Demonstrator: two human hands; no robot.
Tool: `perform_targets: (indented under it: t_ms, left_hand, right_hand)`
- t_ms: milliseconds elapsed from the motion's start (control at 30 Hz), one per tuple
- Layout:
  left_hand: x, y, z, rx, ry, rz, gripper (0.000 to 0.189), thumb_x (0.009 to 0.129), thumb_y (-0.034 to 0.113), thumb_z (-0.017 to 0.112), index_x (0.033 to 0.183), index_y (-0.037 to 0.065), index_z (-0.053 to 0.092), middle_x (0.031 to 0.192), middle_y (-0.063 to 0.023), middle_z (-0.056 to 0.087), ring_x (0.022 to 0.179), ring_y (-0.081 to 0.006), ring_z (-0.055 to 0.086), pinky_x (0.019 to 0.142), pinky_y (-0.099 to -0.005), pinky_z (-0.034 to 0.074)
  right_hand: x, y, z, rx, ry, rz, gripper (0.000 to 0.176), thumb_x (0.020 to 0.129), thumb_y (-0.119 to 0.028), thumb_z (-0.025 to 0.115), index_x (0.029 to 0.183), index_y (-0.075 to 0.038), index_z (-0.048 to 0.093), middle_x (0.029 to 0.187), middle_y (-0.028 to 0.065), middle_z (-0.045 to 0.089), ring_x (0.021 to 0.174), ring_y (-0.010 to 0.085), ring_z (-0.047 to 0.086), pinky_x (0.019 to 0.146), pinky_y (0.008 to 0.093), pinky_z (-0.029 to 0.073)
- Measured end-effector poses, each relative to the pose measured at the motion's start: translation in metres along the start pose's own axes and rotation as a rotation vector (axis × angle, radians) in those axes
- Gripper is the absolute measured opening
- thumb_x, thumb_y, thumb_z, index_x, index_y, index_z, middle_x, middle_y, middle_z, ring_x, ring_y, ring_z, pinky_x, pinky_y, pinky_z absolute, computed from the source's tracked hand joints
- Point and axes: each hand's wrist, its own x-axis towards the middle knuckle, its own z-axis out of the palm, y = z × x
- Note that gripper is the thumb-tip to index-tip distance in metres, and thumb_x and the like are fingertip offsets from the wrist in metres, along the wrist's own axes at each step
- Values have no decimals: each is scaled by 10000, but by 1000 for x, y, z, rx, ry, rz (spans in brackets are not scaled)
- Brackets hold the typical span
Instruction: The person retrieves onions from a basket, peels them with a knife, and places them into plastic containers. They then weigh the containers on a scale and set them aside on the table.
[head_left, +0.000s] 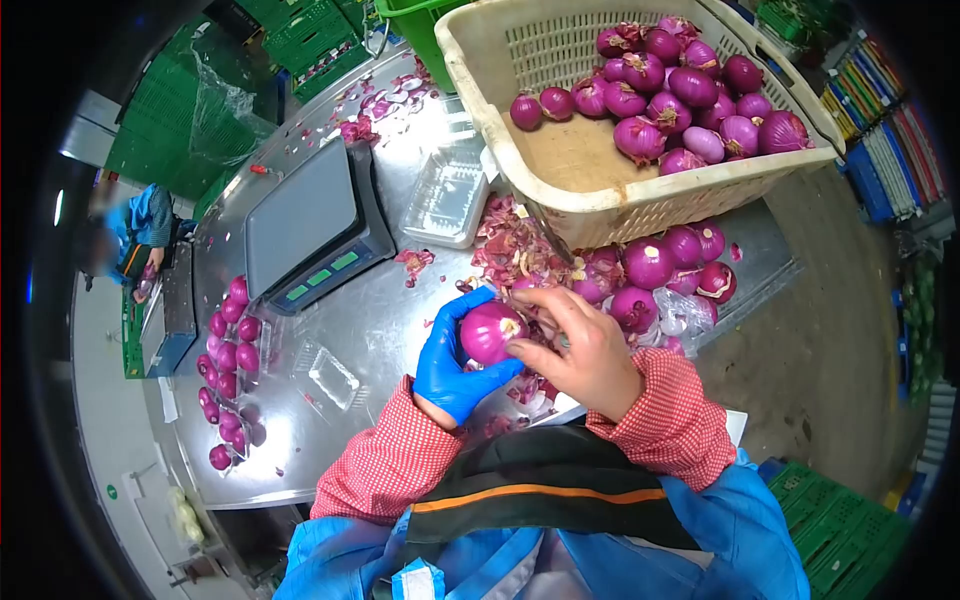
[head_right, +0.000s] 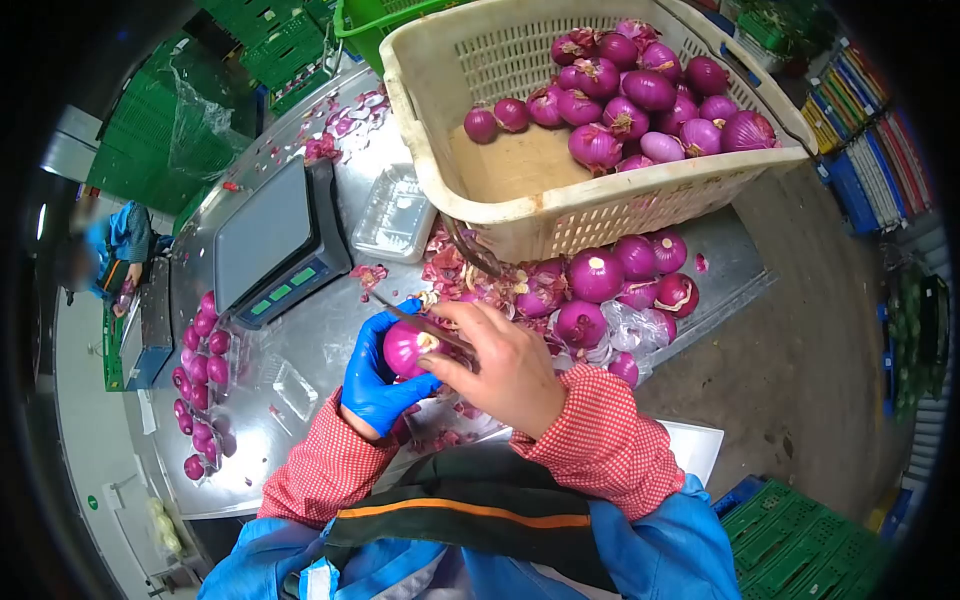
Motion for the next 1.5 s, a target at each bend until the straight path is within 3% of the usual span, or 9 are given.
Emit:
perform_targets:
  t_ms: [300,433,467,600,733,867,967,1133,1500]
  left_hand:
    - [-1,6,-19,-202,-17,-108,839,700,13,841,1415,22,401,1427,-140,462,1273,-232,501,1069,-370,441]
    - [-8,1,-30,-491,-138,-373,659,858,200,741,1407,32,416,1361,-131,524,1181,-225,579,956,-393,538]
    - [-10,0,-24,-480,-149,-320,580,965,412,578,1392,46,438,1273,-135,585,1051,-242,651,829,-384,596]
    - [-15,-27,-37,-827,-192,-655,809,936,710,329,1397,57,457,1203,-197,639,941,-289,700,738,-354,614]
    - [-21,-17,-31,-642,-151,-713,674,988,572,416,1418,52,414,1194,-227,634,874,-265,716,726,-355,624]
    - [-22,-37,-41,-1084,-268,-635,560,1009,425,481,1423,56,404,1204,-217,629,954,-258,703,770,-346,622]
    - [-29,-29,-37,-933,-42,-692,489,997,384,512,1352,48,490,1167,-171,651,924,-289,699,741,-361,608]
    - [-36,-47,-43,-953,-120,-612,539,987,451,514,1366,71,462,1161,-163,648,941,-275,699,700,-326,627]
    - [-47,-49,-51,-988,-8,-768,572,1003,517,424,1331,52,488,996,-207,690,724,-275,710,609,-323,615]
  right_hand:
    - [-10,6,3,496,-273,234,173,865,-172,697,837,-28,606,778,102,646,732,262,674,665,375,514]
    - [-1,-2,7,97,-164,81,425,840,-321,741,1169,-87,610,1012,133,628,851,270,677,720,395,531]
    - [-1,0,11,78,-192,-13,590,788,-255,789,1314,-112,562,1021,103,591,822,208,626,737,333,503]
    - [3,1,21,42,-271,-2,521,844,-322,739,1281,-79,592,1020,135,614,916,264,650,791,381,507]
    - [2,21,34,346,-335,199,393,927,-299,644,1199,-15,637,1018,184,659,916,324,655,821,360,506]
    - [-6,28,52,147,-208,108,356,921,-278,650,1195,-52,640,953,137,626,902,301,659,781,364,513]
    - [-4,0,42,22,-150,-41,340,894,-252,677,1182,-74,644,926,118,606,840,292,660,706,369,520]
    - [-9,5,55,-28,-193,-134,206,785,-125,712,826,-41,529,793,117,564,710,318,616,590,424,476]
    - [-7,-2,59,-60,-194,-99,193,833,-147,703,953,-56,581,894,104,596,743,312,637,619,404,511]
